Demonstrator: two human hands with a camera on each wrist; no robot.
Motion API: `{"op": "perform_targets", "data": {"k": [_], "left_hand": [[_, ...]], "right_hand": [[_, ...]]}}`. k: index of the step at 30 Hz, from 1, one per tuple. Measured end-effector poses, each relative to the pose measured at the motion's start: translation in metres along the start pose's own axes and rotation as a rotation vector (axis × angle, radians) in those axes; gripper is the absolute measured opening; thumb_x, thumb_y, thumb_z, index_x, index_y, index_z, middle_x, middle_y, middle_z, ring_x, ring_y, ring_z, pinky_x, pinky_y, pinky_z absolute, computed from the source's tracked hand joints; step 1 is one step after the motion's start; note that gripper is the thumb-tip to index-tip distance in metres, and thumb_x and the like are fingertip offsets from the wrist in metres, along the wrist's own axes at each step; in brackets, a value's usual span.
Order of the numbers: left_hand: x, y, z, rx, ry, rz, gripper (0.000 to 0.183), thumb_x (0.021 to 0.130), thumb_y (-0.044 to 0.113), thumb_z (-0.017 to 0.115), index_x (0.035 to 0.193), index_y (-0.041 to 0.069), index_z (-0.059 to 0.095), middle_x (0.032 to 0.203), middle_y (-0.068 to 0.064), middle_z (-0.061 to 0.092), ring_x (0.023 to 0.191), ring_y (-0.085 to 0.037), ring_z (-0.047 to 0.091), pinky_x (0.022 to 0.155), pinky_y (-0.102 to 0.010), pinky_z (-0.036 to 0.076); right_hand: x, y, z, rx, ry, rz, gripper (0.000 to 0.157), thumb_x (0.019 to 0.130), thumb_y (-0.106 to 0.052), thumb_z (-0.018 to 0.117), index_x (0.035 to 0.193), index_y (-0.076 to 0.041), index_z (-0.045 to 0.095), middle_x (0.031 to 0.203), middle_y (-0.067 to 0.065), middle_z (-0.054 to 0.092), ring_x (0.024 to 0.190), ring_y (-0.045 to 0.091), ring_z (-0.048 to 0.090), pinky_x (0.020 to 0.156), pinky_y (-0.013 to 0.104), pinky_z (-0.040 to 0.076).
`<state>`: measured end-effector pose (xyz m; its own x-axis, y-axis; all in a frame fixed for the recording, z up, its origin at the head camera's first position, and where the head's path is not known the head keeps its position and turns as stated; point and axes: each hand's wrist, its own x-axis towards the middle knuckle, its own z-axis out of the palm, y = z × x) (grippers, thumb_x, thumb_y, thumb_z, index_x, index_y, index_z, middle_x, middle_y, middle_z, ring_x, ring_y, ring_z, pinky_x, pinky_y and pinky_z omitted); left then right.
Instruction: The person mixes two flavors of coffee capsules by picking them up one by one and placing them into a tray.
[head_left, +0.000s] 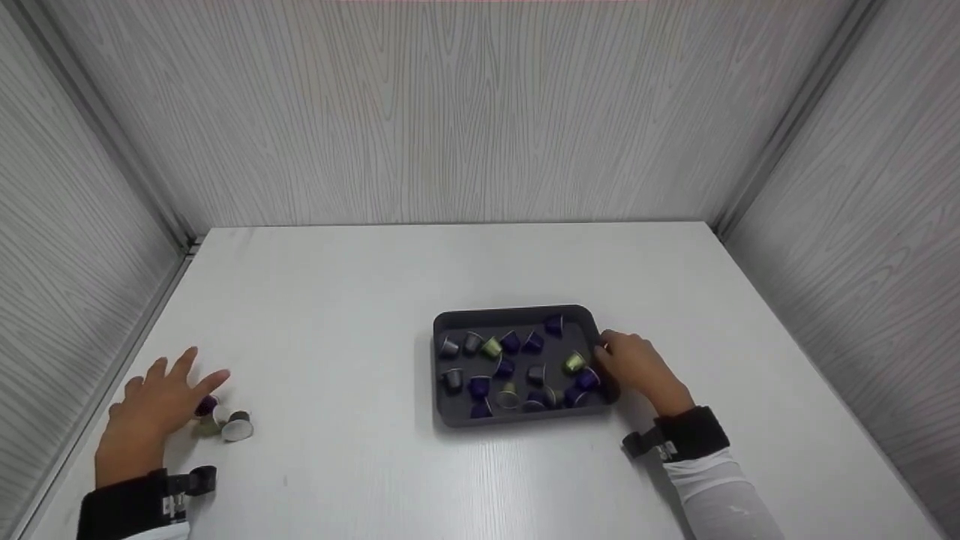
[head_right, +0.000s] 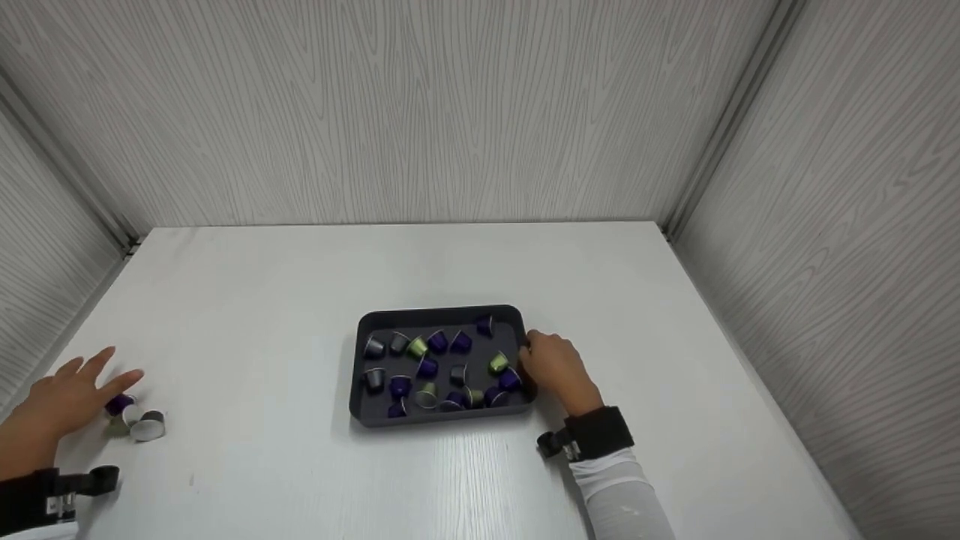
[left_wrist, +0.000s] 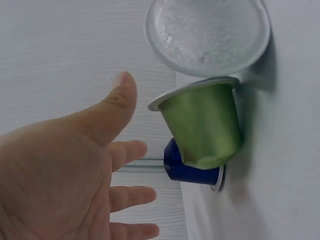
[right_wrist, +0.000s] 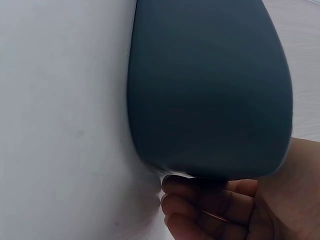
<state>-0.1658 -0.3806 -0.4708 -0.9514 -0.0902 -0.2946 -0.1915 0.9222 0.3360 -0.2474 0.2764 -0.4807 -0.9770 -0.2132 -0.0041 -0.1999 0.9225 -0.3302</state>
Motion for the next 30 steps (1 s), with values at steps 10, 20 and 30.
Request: {"op": "perform_targets", "data": {"k": [10, 20, 30], "left_hand": [[-0.004, -0.011, -0.01, 0.075, -0.051, 0.02, 0.096, 0.096, 0.069, 0.033, 0.145, -0.011, 0.02, 0.132, -0.05, 0.027, 0.12, -0.067, 0.03, 0.089, -0.071, 0.038], [0.0, 0.0, -0.006, 0.072, -0.016, 0.073, 0.069, 0.1, 0.043, 0.052, 0.135, -0.015, 0.037, 0.129, -0.043, 0.043, 0.115, -0.062, 0.042, 0.087, -0.064, 0.043], [0.006, 0.007, 0.002, 0.079, 0.057, 0.166, 0.025, 0.094, 0.003, 0.058, 0.108, -0.017, 0.054, 0.095, -0.03, 0.061, 0.089, -0.046, 0.059, 0.075, -0.055, 0.049]], "right_hand": [[-0.001, -0.001, -0.001, -0.012, 0.006, -0.011, 0.017, 0.096, -0.018, 0.054, 0.091, -0.004, 0.063, 0.073, 0.007, 0.06, 0.064, 0.025, 0.054, 0.059, 0.042, 0.046], [-0.001, -0.002, -0.001, -0.017, 0.008, -0.011, 0.017, 0.096, -0.019, 0.054, 0.087, -0.006, 0.061, 0.07, 0.007, 0.058, 0.064, 0.027, 0.054, 0.059, 0.044, 0.046], [-0.001, -0.002, -0.001, -0.01, 0.019, -0.012, 0.017, 0.095, -0.019, 0.055, 0.088, -0.005, 0.062, 0.071, 0.006, 0.06, 0.064, 0.027, 0.055, 0.06, 0.044, 0.046]]}}
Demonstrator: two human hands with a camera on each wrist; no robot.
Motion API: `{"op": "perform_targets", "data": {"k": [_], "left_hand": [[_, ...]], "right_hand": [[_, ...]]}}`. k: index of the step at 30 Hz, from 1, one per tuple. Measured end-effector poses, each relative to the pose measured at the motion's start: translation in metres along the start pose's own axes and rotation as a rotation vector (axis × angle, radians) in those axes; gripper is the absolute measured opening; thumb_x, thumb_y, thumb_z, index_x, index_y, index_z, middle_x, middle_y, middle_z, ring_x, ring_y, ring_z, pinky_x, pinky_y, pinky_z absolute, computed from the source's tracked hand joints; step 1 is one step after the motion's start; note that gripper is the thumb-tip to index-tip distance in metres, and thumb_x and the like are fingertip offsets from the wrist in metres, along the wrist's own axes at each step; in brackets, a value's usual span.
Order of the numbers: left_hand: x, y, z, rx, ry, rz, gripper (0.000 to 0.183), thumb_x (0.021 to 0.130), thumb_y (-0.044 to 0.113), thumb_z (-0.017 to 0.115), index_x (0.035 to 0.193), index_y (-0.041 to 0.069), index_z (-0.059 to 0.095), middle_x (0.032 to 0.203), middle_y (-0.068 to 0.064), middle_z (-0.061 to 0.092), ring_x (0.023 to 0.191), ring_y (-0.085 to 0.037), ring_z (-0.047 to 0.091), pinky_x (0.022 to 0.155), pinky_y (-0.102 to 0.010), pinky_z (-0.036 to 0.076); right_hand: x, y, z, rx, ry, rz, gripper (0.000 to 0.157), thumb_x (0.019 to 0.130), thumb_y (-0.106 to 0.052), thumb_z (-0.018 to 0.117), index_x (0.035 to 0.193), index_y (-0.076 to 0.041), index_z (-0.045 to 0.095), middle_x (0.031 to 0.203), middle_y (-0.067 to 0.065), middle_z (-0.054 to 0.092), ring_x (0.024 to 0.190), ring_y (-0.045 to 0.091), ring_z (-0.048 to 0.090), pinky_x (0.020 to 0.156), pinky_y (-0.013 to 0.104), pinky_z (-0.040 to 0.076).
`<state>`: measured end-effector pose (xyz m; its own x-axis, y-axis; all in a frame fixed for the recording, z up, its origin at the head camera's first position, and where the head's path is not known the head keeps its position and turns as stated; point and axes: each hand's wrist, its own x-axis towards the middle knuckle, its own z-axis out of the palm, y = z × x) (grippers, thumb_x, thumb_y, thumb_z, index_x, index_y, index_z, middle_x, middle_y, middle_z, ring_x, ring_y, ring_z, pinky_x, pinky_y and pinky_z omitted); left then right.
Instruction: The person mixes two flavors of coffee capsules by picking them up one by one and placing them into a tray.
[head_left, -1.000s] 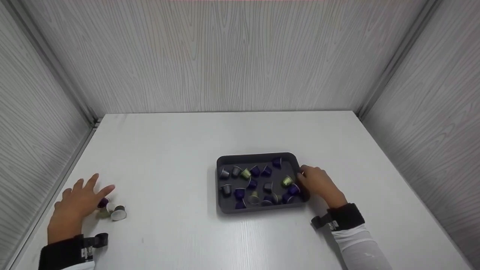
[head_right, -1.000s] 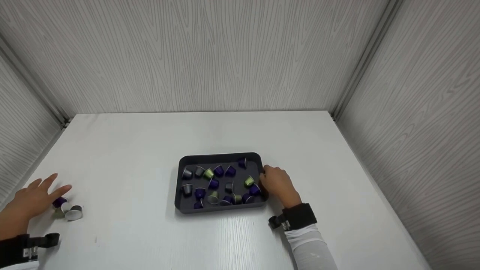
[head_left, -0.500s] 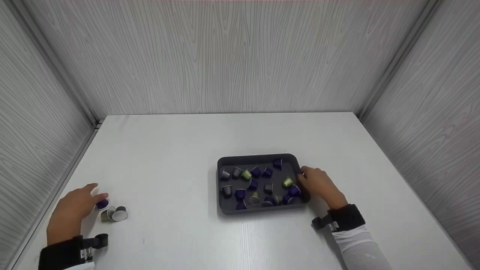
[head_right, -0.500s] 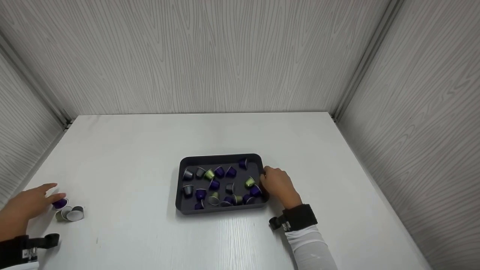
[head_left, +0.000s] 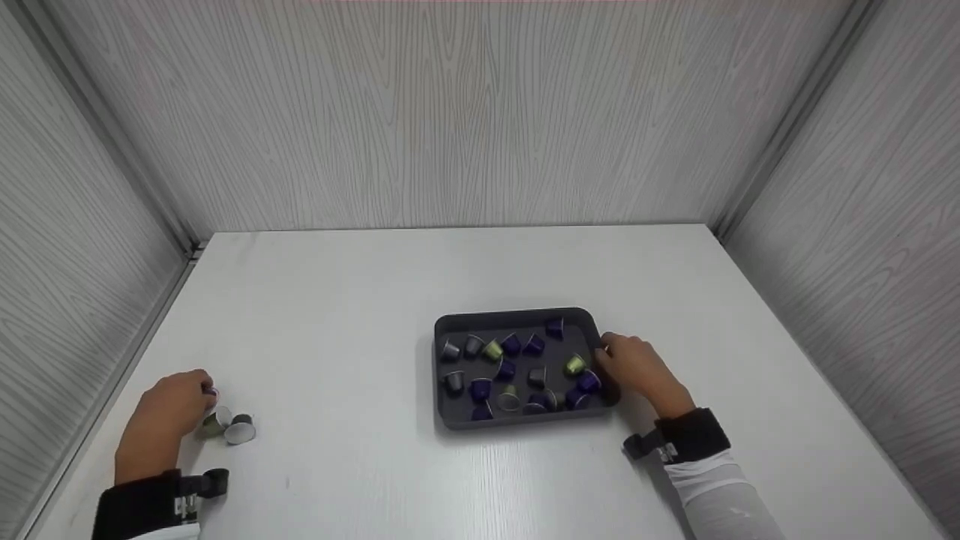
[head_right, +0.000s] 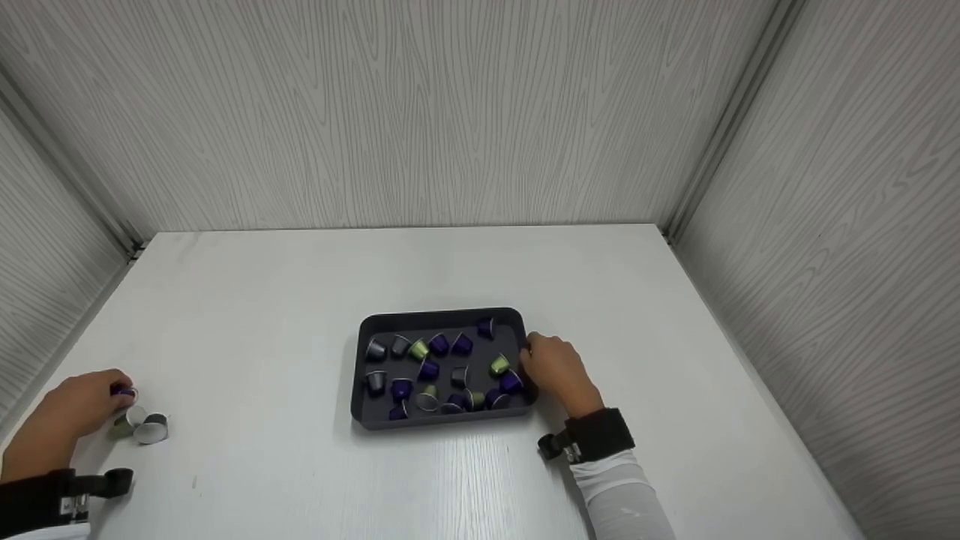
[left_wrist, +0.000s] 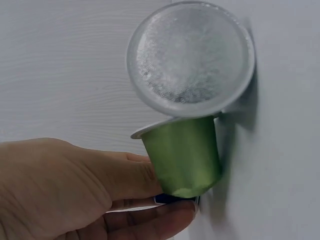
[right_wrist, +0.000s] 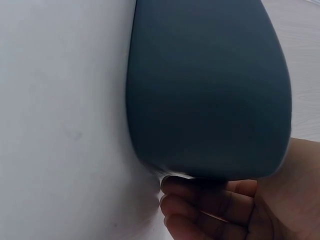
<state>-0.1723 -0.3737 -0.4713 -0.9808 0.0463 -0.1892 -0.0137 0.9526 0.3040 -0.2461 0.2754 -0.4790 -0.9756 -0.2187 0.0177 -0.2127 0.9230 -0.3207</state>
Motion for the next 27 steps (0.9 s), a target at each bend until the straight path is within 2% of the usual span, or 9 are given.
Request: {"op": "perform_targets", "data": {"k": [4, 10, 15, 19, 23, 27], "left_hand": [[-0.001, 0.003, -0.001, -0.008, 0.01, 0.0, 0.022, 0.095, 0.003, 0.056, 0.106, -0.016, 0.054, 0.092, -0.029, 0.061, 0.085, -0.043, 0.06, 0.072, -0.053, 0.05], [-0.003, 0.01, -0.003, -0.005, 0.012, -0.005, 0.021, 0.097, 0.003, 0.055, 0.105, -0.015, 0.05, 0.092, -0.031, 0.06, 0.086, -0.048, 0.06, 0.071, -0.055, 0.05], [-0.003, 0.016, -0.005, -0.032, 0.016, -0.032, 0.022, 0.098, 0.005, 0.051, 0.108, -0.014, 0.046, 0.091, -0.031, 0.06, 0.08, -0.044, 0.062, 0.066, -0.053, 0.051], [0.001, 0.021, -0.004, -0.055, 0.101, -0.011, 0.027, 0.097, 0.006, 0.053, 0.113, -0.014, 0.046, 0.1, -0.036, 0.058, 0.088, -0.051, 0.06, 0.069, -0.057, 0.05], [0.007, 0.031, -0.001, -0.067, 0.199, 0.016, 0.033, 0.098, 0.014, 0.056, 0.118, -0.011, 0.049, 0.108, -0.037, 0.057, 0.098, -0.054, 0.056, 0.075, -0.063, 0.048], [0.014, 0.045, 0.001, -0.064, 0.241, 0.036, 0.036, 0.097, 0.021, 0.06, 0.118, -0.007, 0.053, 0.108, -0.034, 0.059, 0.096, -0.053, 0.058, 0.072, -0.062, 0.049]], "right_hand": [[-0.001, 0.0, 0.0, 0.003, 0.005, -0.002, 0.017, 0.095, -0.019, 0.055, 0.092, -0.004, 0.064, 0.076, 0.009, 0.063, 0.068, 0.028, 0.058, 0.063, 0.046, 0.048], [-0.002, -0.002, -0.001, 0.006, -0.004, -0.016, 0.022, 0.096, -0.017, 0.054, 0.103, 0.0, 0.066, 0.082, 0.01, 0.066, 0.071, 0.027, 0.06, 0.066, 0.046, 0.05], [-0.002, -0.002, -0.001, 0.008, 0.011, -0.024, 0.018, 0.095, -0.016, 0.055, 0.097, -0.002, 0.066, 0.075, 0.007, 0.063, 0.066, 0.025, 0.057, 0.062, 0.043, 0.048], [-0.001, -0.002, -0.001, 0.005, 0.014, -0.017, 0.016, 0.095, -0.016, 0.054, 0.093, -0.003, 0.064, 0.072, 0.006, 0.061, 0.065, 0.025, 0.055, 0.06, 0.042, 0.047], [-0.001, -0.002, -0.001, 0.007, 0.001, -0.008, 0.019, 0.095, -0.017, 0.054, 0.097, -0.002, 0.065, 0.076, 0.008, 0.063, 0.068, 0.027, 0.057, 0.063, 0.045, 0.048], [-0.001, -0.001, 0.0, 0.011, -0.006, -0.007, 0.02, 0.096, -0.017, 0.053, 0.097, -0.002, 0.065, 0.079, 0.01, 0.065, 0.07, 0.028, 0.059, 0.065, 0.045, 0.049]]}}
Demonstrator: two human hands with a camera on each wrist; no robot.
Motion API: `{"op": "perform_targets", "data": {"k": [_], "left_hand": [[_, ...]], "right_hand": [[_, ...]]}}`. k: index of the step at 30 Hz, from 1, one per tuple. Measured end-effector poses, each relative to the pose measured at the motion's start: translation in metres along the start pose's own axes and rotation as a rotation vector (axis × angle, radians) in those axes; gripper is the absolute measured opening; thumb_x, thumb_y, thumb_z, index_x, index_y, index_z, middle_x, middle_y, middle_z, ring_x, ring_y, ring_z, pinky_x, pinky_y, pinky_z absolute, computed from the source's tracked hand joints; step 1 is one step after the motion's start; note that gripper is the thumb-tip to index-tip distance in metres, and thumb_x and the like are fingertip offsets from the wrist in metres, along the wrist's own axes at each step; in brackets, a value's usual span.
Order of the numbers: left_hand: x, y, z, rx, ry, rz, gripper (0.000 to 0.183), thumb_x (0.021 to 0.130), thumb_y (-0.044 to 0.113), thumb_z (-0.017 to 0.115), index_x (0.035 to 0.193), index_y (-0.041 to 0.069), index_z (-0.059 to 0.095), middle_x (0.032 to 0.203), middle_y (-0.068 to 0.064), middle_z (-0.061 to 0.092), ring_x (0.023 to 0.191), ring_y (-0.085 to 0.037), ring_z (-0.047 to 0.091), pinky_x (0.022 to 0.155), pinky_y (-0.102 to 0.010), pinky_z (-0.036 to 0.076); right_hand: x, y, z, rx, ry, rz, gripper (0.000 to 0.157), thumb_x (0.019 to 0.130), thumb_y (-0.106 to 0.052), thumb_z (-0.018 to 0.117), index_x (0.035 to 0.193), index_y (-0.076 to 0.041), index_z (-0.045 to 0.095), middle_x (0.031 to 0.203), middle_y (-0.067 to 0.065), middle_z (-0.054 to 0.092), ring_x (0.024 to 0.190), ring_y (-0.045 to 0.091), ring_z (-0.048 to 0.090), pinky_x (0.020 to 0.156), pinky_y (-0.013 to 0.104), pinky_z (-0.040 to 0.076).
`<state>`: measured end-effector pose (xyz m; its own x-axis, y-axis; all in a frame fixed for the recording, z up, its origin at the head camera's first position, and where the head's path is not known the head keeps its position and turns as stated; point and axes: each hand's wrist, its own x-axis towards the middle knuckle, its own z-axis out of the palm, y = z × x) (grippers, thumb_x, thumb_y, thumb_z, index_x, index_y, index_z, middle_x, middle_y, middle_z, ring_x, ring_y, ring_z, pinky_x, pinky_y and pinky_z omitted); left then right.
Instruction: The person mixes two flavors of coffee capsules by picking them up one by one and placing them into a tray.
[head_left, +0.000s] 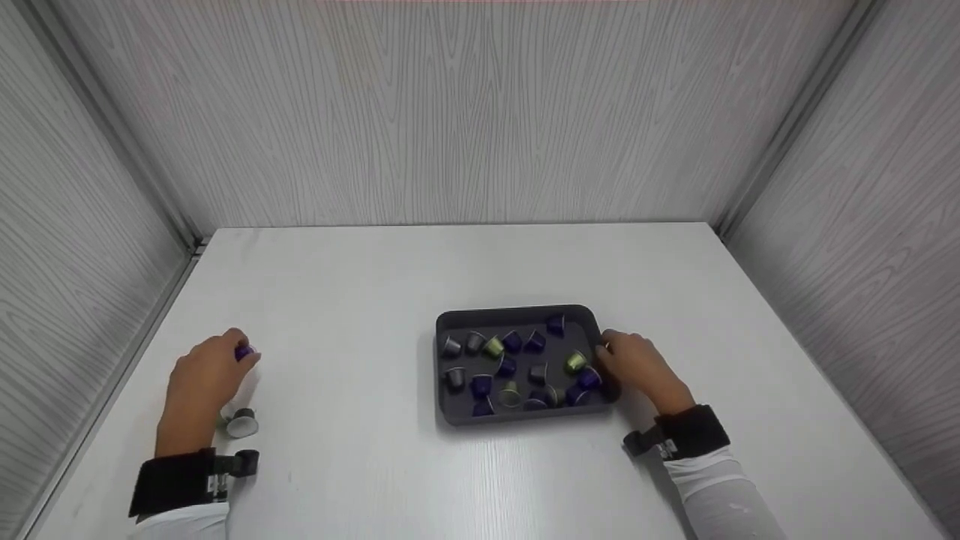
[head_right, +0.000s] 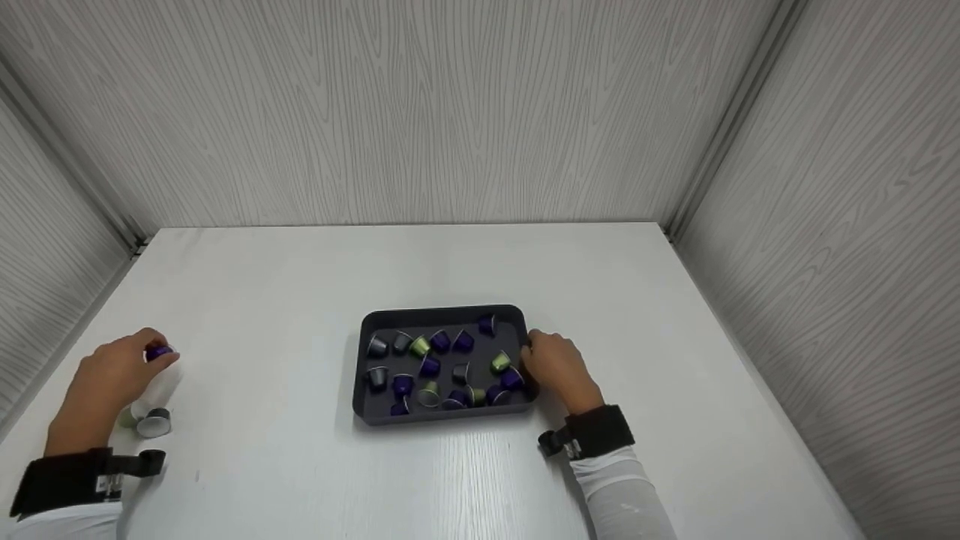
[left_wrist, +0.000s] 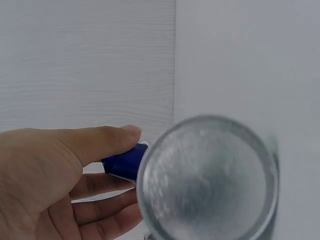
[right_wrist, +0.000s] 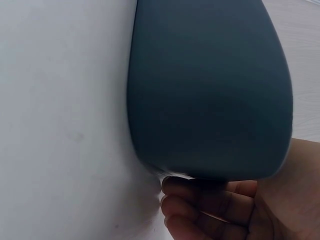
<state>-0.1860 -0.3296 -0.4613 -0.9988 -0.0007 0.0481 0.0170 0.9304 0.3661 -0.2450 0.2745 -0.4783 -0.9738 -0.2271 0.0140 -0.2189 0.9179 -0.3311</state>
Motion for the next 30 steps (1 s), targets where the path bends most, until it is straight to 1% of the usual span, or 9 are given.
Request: {"op": "perform_targets", "data": {"k": [4, 7, 11, 17, 22, 26, 30], "left_hand": [[0.011, 0.017, 0.005, -0.002, 0.036, 0.045, 0.034, 0.096, 0.02, 0.064, 0.116, -0.007, 0.056, 0.105, -0.033, 0.061, 0.095, -0.051, 0.059, 0.072, -0.061, 0.05], [0.02, 0.031, 0.009, -0.007, 0.087, 0.098, 0.03, 0.094, 0.015, 0.066, 0.113, -0.007, 0.059, 0.103, -0.032, 0.061, 0.096, -0.049, 0.059, 0.075, -0.061, 0.049], [0.031, 0.051, 0.012, -0.024, 0.133, 0.149, 0.028, 0.092, 0.011, 0.068, 0.112, -0.009, 0.06, 0.103, -0.032, 0.061, 0.098, -0.048, 0.06, 0.079, -0.059, 0.05], [0.046, 0.084, 0.018, -0.031, 0.149, 0.187, 0.029, 0.092, 0.01, 0.068, 0.113, -0.01, 0.062, 0.105, -0.03, 0.064, 0.1, -0.046, 0.062, 0.085, -0.057, 0.05], [0.055, 0.113, 0.025, -0.036, 0.154, 0.237, 0.03, 0.092, 0.012, 0.069, 0.114, -0.008, 0.062, 0.106, -0.026, 0.066, 0.1, -0.042, 0.063, 0.086, -0.054, 0.051], [0.06, 0.136, 0.029, -0.018, 0.148, 0.285, 0.031, 0.092, 0.014, 0.069, 0.115, -0.006, 0.063, 0.108, -0.024, 0.066, 0.1, -0.04, 0.064, 0.086, -0.052, 0.051], [0.064, 0.154, 0.036, 0.021, 0.164, 0.354, 0.03, 0.092, 0.015, 0.071, 0.113, -0.005, 0.065, 0.106, -0.022, 0.068, 0.097, -0.038, 0.065, 0.084, -0.05, 0.053]], "right_hand": [[0.001, 0.001, 0.001, 0.004, -0.003, 0.007, 0.018, 0.095, -0.017, 0.053, 0.094, -0.003, 0.064, 0.076, 0.008, 0.063, 0.068, 0.027, 0.057, 0.062, 0.044, 0.048], [0.002, 0.001, 0.001, -0.001, -0.002, 0.006, 0.017, 0.095, -0.018, 0.054, 0.092, -0.004, 0.063, 0.073, 0.007, 0.061, 0.066, 0.026, 0.056, 0.061, 0.043, 0.047], [0.002, 0.0, 0.0, -0.005, -0.005, 0.007, 0.018, 0.096, -0.018, 0.053, 0.094, -0.004, 0.063, 0.074, 0.007, 0.061, 0.066, 0.026, 0.055, 0.06, 0.042, 0.046], [0.003, -0.001, -0.002, -0.011, -0.007, 0.004, 0.018, 0.096, -0.018, 0.054, 0.095, -0.003, 0.063, 0.075, 0.009, 0.062, 0.066, 0.027, 0.056, 0.06, 0.044, 0.046], [0.003, 0.0, -0.002, -0.002, -0.014, 0.017, 0.019, 0.096, -0.019, 0.054, 0.096, -0.003, 0.063, 0.075, 0.008, 0.062, 0.066, 0.026, 0.055, 0.059, 0.043, 0.046], [0.003, 0.001, 0.0, 0.003, -0.013, 0.024, 0.02, 0.096, -0.019, 0.054, 0.098, -0.002, 0.065, 0.077, 0.009, 0.063, 0.068, 0.027, 0.056, 0.062, 0.044, 0.047], [0.002, 0.002, 0.001, -0.001, -0.004, 0.022, 0.02, 0.095, -0.018, 0.055, 0.1, -0.001, 0.065, 0.08, 0.01, 0.065, 0.069, 0.027, 0.058, 0.063, 0.045, 0.048]]}}
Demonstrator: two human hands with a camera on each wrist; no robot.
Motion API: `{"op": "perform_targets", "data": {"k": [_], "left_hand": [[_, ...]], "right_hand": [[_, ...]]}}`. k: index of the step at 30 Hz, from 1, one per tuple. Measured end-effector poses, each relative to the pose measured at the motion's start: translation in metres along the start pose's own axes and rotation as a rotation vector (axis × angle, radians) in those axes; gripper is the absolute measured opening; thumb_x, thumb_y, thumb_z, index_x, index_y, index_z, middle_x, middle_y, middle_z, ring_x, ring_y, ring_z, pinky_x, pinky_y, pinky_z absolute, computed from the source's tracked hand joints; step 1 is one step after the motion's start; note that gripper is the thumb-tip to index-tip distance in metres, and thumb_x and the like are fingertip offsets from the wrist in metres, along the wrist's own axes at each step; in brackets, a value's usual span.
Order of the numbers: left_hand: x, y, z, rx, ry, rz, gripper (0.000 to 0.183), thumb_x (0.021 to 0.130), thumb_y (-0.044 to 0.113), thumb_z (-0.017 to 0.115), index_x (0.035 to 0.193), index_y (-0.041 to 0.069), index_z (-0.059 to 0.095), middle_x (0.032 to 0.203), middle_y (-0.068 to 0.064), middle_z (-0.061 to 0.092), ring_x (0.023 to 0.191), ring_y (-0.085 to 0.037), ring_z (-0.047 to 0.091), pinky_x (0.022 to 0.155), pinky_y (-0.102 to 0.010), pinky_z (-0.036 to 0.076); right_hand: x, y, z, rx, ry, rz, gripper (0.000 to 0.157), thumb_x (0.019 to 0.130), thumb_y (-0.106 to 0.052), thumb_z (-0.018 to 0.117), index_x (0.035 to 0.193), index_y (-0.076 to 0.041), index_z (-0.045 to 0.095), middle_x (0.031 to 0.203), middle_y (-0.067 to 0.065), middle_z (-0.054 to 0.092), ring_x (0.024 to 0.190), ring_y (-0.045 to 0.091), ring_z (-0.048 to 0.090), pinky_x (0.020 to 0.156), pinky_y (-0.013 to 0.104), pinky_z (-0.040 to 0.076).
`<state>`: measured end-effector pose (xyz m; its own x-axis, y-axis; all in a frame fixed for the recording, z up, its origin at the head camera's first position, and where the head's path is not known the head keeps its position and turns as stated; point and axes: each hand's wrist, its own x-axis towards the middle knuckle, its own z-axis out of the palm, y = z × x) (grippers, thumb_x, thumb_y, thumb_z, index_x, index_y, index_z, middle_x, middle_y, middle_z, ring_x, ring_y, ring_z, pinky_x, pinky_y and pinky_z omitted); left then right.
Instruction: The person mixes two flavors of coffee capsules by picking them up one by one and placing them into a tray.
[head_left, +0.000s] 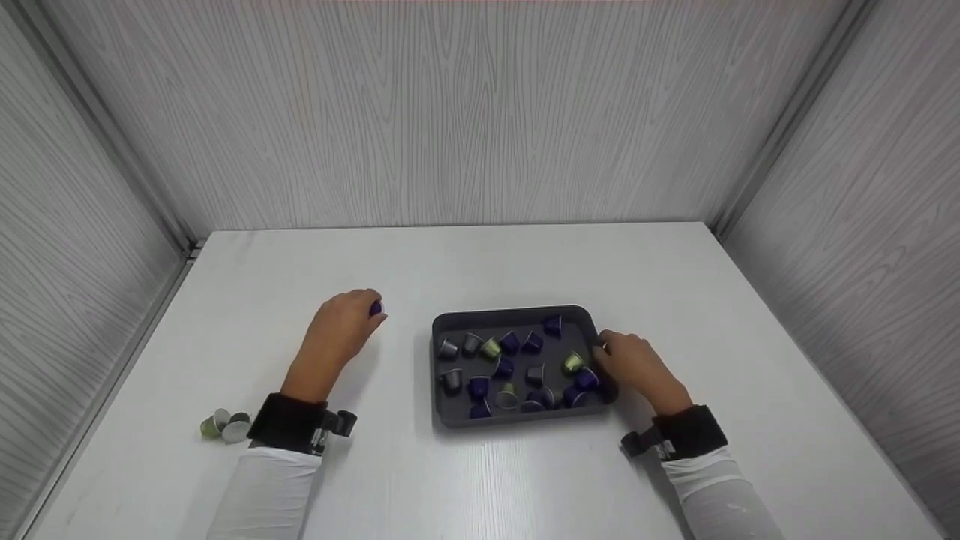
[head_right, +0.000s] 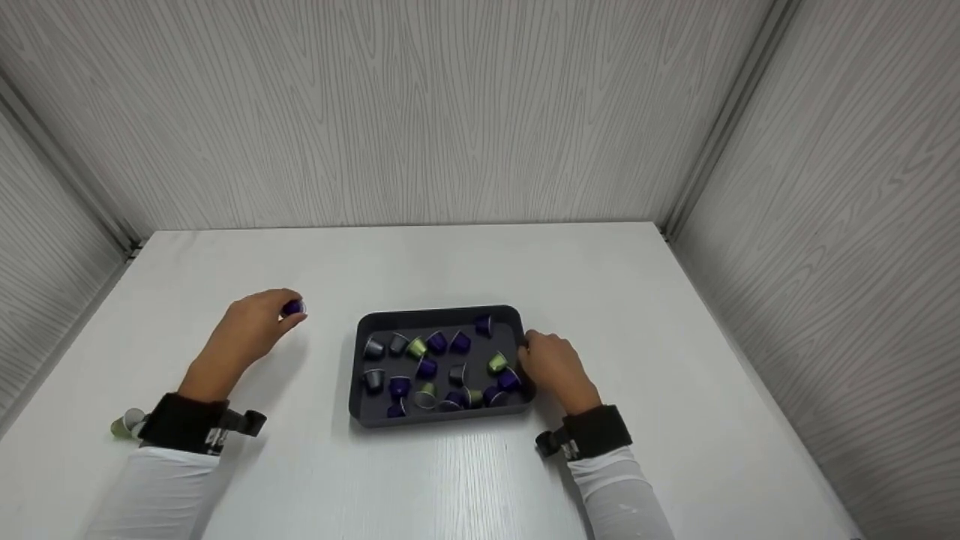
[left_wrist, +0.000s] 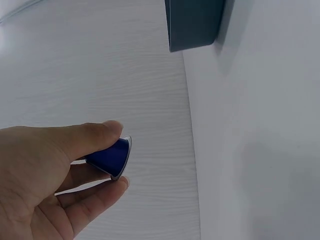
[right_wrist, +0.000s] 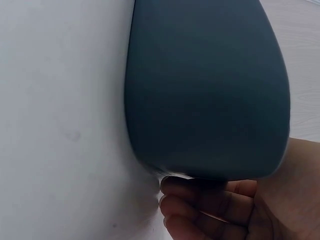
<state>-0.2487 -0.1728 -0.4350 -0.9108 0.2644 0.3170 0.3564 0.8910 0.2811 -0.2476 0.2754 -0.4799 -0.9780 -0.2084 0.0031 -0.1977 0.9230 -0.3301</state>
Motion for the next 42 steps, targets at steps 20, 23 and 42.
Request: {"op": "perform_targets", "data": {"k": [20, 23, 42], "left_hand": [[0.042, 0.086, 0.026, 0.074, -0.127, 0.221, 0.032, 0.092, 0.022, 0.07, 0.114, 0.0, 0.061, 0.105, -0.016, 0.069, 0.092, -0.032, 0.066, 0.079, -0.042, 0.054], [0.047, 0.1, 0.028, 0.072, -0.126, 0.274, 0.031, 0.092, 0.021, 0.071, 0.109, 0.0, 0.058, 0.099, -0.015, 0.068, 0.087, -0.032, 0.065, 0.076, -0.042, 0.054], [0.085, 0.181, 0.075, 0.127, -0.4, 0.451, 0.024, 0.092, 0.023, 0.07, 0.11, 0.007, 0.067, 0.102, -0.006, 0.066, 0.096, -0.023, 0.063, 0.086, -0.033, 0.051]], "right_hand": [[-0.002, -0.002, 0.0, 0.003, -0.002, -0.011, 0.018, 0.095, -0.018, 0.054, 0.095, -0.003, 0.064, 0.073, 0.007, 0.061, 0.064, 0.025, 0.055, 0.058, 0.041, 0.046], [-0.002, -0.002, 0.0, 0.005, 0.0, -0.008, 0.019, 0.095, -0.018, 0.054, 0.096, -0.003, 0.065, 0.074, 0.007, 0.062, 0.065, 0.025, 0.056, 0.059, 0.041, 0.046], [-0.003, 0.0, 0.0, -0.02, 0.013, -0.028, 0.015, 0.095, -0.017, 0.055, 0.091, -0.005, 0.063, 0.069, 0.005, 0.059, 0.063, 0.025, 0.054, 0.059, 0.042, 0.046]]}}
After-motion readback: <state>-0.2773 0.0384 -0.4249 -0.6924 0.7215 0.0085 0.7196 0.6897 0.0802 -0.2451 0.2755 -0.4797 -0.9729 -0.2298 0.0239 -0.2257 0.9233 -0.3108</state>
